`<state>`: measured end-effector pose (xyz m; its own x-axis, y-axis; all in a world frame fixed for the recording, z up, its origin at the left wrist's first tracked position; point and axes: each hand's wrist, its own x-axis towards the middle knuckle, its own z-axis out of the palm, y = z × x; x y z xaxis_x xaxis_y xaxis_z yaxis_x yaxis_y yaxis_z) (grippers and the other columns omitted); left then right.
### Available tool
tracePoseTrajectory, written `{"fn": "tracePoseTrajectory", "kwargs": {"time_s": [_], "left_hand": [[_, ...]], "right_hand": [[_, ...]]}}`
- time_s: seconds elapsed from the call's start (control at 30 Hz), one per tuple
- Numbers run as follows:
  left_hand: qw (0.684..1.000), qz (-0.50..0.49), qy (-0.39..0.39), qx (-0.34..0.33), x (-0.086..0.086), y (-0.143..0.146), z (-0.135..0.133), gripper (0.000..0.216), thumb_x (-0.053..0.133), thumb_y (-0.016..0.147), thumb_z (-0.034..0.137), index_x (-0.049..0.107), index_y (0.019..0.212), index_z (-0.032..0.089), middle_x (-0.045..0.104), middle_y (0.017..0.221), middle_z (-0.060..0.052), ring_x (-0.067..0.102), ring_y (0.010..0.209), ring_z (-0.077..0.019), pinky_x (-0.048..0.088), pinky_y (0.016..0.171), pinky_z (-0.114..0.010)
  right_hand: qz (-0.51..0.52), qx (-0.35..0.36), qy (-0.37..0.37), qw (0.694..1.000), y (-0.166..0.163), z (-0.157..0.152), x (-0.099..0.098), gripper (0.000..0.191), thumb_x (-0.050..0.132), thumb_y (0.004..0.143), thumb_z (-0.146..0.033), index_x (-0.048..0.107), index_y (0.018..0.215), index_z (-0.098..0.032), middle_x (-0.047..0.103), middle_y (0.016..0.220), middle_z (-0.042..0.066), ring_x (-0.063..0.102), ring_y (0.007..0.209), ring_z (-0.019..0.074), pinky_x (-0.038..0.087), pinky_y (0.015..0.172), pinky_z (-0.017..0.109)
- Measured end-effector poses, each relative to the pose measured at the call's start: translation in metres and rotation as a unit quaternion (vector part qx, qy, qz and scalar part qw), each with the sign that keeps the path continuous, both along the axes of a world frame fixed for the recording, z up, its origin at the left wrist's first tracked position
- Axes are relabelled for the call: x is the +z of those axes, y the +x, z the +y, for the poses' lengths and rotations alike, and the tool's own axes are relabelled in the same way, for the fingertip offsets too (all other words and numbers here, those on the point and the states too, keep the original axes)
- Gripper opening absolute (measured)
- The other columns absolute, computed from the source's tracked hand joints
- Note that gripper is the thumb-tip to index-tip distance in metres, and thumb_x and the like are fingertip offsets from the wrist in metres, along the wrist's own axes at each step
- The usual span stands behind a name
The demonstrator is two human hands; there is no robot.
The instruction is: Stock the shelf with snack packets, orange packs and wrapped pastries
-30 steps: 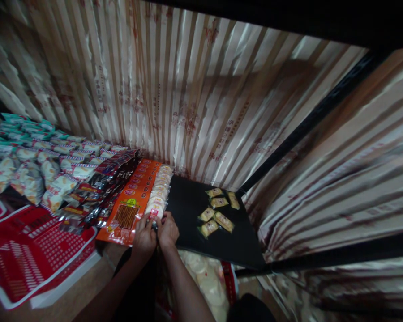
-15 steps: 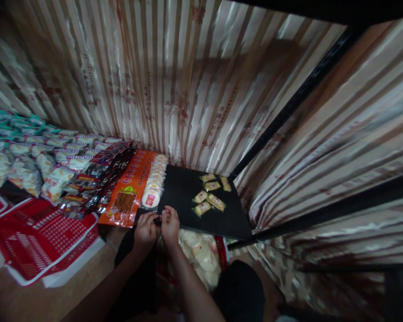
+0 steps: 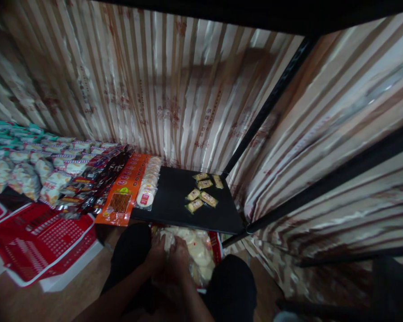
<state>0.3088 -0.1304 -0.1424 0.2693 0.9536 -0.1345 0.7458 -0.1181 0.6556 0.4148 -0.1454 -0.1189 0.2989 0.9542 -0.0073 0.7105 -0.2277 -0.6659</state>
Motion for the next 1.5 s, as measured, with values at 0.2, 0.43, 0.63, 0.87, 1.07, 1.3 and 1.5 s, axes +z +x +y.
{"fn": "tracePoseTrajectory", "kwargs": {"time_s": [0.2, 0.43, 0.63, 0.87, 1.07, 1.3, 1.5], "left_hand": [[0.999, 0.034, -0.037, -0.021, 0.011, -0.004, -0.011, 0.058, 0.035, 0.077, 0.016, 0.037, 0.132, -0.001, 0.036, 0.139, -0.023, 0.031, 0.131, -0.0299, 0.029, 0.106, -0.041], [0.998, -0.020, 0.002, -0.058, 0.023, -0.012, -0.015, 0.059, 0.039, 0.072, 0.021, 0.045, 0.128, 0.003, 0.047, 0.133, -0.019, 0.038, 0.127, -0.0284, 0.029, 0.107, -0.041], [0.996, -0.080, 0.004, -0.034, 0.021, -0.013, -0.020, 0.068, 0.043, 0.061, 0.016, 0.045, 0.129, 0.005, 0.046, 0.134, -0.017, 0.040, 0.127, -0.0273, 0.031, 0.107, -0.042], [0.976, -0.214, -0.030, 0.002, 0.037, -0.013, -0.026, 0.069, 0.051, 0.069, 0.035, 0.041, 0.132, 0.008, 0.046, 0.134, -0.017, 0.042, 0.124, -0.0282, 0.033, 0.105, -0.043], [0.937, -0.320, -0.064, 0.123, 0.041, -0.019, -0.015, 0.051, 0.050, 0.072, 0.030, 0.053, 0.119, 0.010, 0.060, 0.119, -0.015, 0.055, 0.110, -0.0245, 0.041, 0.096, -0.038], [0.833, -0.499, -0.176, 0.163, 0.069, -0.039, 0.002, 0.042, 0.064, 0.063, 0.032, 0.065, 0.100, 0.012, 0.070, 0.089, -0.007, 0.063, 0.083, -0.0212, 0.049, 0.076, -0.030], [0.750, -0.585, -0.216, 0.222, 0.095, -0.047, 0.007, 0.051, 0.071, 0.058, 0.035, 0.064, 0.102, 0.010, 0.071, 0.086, -0.008, 0.065, 0.080, -0.0226, 0.051, 0.074, -0.032]], "right_hand": [[0.000, -0.005, 0.022, 1.000, -0.001, 0.001, -0.008, 0.038, 0.038, 0.079, -0.027, 0.061, 0.102, -0.009, 0.063, 0.102, 0.017, 0.058, 0.098, 0.0268, 0.041, 0.091, 0.036], [-0.005, -0.016, 0.027, 0.999, -0.003, -0.007, 0.014, 0.023, 0.046, 0.076, -0.033, 0.061, 0.084, -0.017, 0.063, 0.090, 0.011, 0.056, 0.092, 0.0240, 0.042, 0.087, 0.033], [0.117, -0.030, 0.006, 0.993, -0.007, -0.008, 0.029, 0.022, 0.042, 0.078, -0.039, 0.054, 0.078, -0.021, 0.064, 0.072, 0.003, 0.061, 0.068, 0.0185, 0.046, 0.065, 0.027], [0.263, -0.015, 0.011, 0.965, -0.012, -0.003, 0.046, 0.026, 0.048, 0.076, -0.044, 0.056, 0.079, -0.020, 0.065, 0.071, 0.002, 0.061, 0.068, 0.0167, 0.047, 0.064, 0.025], [0.294, 0.037, 0.040, 0.954, -0.012, 0.005, 0.054, 0.033, 0.047, 0.078, -0.046, 0.061, 0.080, -0.017, 0.065, 0.073, 0.004, 0.059, 0.069, 0.0171, 0.047, 0.066, 0.028], [0.222, 0.022, 0.050, 0.974, -0.013, 0.011, 0.074, 0.028, 0.049, 0.073, -0.034, 0.063, 0.091, -0.018, 0.068, 0.088, 0.007, 0.062, 0.076, 0.0192, 0.049, 0.071, 0.031], [0.191, -0.001, 0.069, 0.979, -0.013, 0.015, 0.087, 0.038, 0.054, 0.070, -0.037, 0.060, 0.100, -0.015, 0.065, 0.094, 0.010, 0.061, 0.078, 0.0192, 0.050, 0.071, 0.031]]}}
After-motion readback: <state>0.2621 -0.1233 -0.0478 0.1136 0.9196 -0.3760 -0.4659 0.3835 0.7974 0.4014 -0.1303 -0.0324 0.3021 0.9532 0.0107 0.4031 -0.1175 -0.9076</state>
